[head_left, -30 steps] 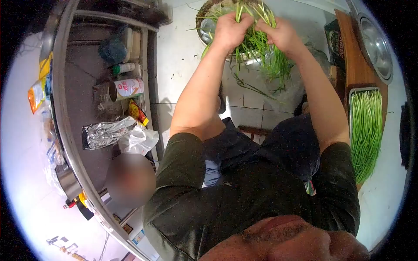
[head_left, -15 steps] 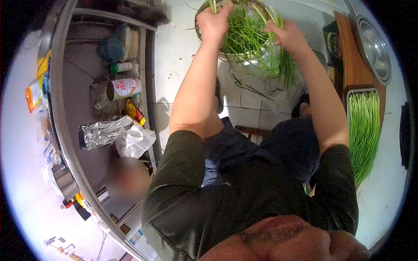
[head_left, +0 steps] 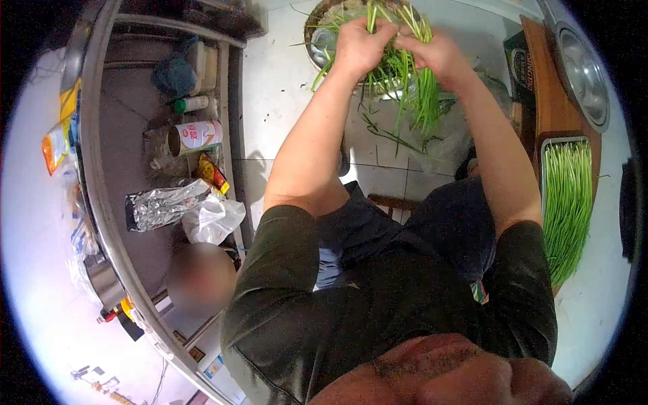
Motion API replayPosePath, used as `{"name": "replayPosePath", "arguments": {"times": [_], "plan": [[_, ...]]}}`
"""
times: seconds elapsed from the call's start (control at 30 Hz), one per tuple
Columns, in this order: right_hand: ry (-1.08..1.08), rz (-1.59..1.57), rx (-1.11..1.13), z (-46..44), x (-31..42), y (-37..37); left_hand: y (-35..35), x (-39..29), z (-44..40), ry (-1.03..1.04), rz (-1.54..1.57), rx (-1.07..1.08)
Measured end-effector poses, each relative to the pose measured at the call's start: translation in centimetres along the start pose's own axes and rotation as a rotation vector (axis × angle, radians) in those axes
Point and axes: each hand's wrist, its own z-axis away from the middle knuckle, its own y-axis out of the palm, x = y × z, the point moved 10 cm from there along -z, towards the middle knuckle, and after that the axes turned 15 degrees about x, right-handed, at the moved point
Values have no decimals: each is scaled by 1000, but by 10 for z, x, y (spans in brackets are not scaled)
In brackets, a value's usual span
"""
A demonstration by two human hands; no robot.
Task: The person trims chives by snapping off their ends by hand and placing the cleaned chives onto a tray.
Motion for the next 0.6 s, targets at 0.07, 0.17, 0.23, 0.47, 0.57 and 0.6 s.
{"name": "replayPosePath", "arguments": {"times": [0.07,0.17,0.23,0.47,0.57,0.6], "plan": [[-22,96,-85,3,7,-4,-3,2,0,14,-23,-27],[-21,157,-95,2,7,-5,-4,-8,5,-25,-26,-16],[-57,183,-46,2,13,-3,-6,-13,6,-29,-86,0],[-70,183,38,5,16,4,-14,-17,3,-23,-189,10],[-13,128,55,6,14,3,-18,-7,-3,221,-159,-8],[-13,124,52,5,13,2,-16,25,-14,387,-117,58]]}}
